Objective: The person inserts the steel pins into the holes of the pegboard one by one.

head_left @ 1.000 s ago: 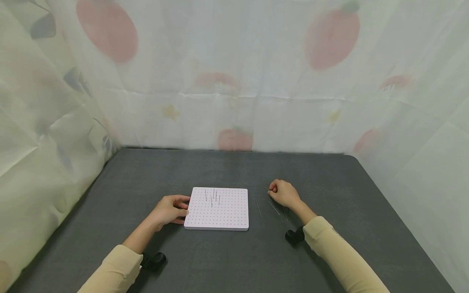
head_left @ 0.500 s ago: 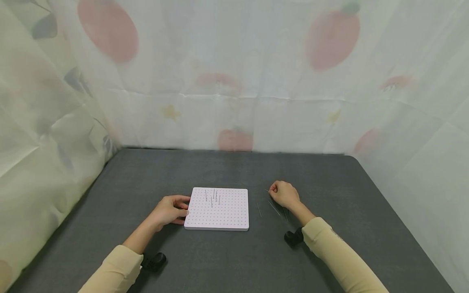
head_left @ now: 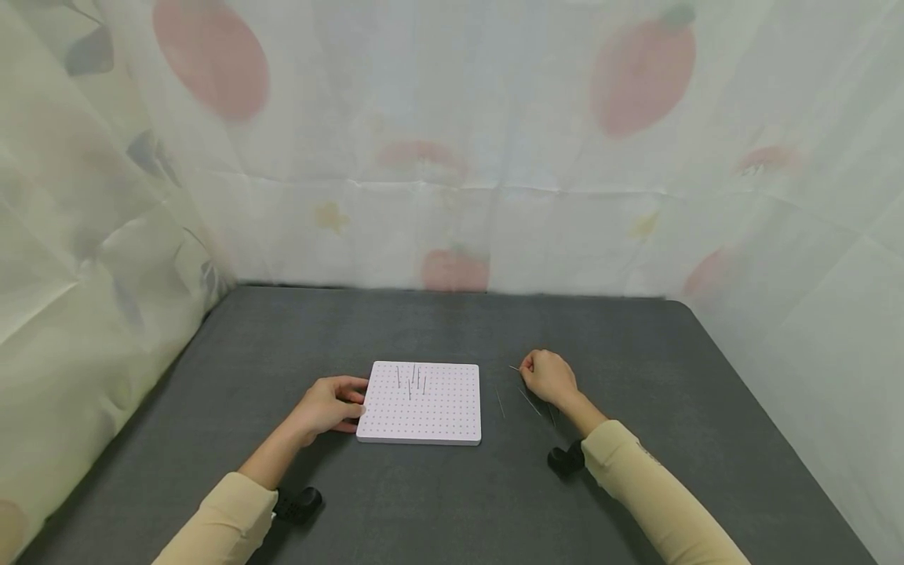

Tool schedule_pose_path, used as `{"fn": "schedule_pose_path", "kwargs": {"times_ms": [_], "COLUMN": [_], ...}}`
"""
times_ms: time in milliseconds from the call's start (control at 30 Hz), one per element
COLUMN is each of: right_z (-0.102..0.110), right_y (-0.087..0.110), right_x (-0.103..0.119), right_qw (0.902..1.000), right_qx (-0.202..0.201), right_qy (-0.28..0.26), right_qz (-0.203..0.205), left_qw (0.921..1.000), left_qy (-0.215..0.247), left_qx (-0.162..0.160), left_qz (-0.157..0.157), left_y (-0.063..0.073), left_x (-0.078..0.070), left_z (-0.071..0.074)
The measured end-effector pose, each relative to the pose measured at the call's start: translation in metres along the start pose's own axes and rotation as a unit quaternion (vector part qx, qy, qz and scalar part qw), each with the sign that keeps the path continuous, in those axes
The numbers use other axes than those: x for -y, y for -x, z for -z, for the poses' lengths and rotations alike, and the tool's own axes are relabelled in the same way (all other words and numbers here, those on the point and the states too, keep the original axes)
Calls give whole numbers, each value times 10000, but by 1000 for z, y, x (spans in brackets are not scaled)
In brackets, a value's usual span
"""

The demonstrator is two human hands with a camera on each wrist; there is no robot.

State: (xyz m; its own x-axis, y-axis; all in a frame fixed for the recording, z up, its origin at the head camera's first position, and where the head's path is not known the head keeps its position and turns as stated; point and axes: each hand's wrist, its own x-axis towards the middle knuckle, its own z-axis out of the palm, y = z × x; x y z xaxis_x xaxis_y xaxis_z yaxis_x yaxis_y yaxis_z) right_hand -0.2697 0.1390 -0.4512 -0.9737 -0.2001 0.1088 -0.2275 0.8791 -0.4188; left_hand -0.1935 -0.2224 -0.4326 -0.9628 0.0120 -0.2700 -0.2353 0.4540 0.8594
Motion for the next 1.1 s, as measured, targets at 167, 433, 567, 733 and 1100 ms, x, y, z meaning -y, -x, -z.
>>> {"fn": "schedule_pose_path", "kwargs": {"times_ms": [167, 433, 567, 733, 1100], "right_z": [1, 3, 4, 4, 1], "right_y": [0, -2, -4, -6, -10], "right_x": [1, 2, 4, 10, 29], "right_qw": [10000, 9997, 9996, 9986, 9956], "right_qx": [69, 121, 20, -92, -179], "right_qy": [39, -155, -250, -456, -873], "right_qz": [24, 108, 150, 233, 285], "left_qw": [10000, 10000, 10000, 10000, 10000], "left_qy": [-28, -18, 3, -16, -16], "left_qx": [-6, -11, 12, -6, -6], "left_qz": [9, 41, 40, 32, -9], "left_y": [0, 1, 1, 0, -1], "left_x": [0, -2, -2, -1, -1], "left_z": [0, 0, 0, -1, 1]}}
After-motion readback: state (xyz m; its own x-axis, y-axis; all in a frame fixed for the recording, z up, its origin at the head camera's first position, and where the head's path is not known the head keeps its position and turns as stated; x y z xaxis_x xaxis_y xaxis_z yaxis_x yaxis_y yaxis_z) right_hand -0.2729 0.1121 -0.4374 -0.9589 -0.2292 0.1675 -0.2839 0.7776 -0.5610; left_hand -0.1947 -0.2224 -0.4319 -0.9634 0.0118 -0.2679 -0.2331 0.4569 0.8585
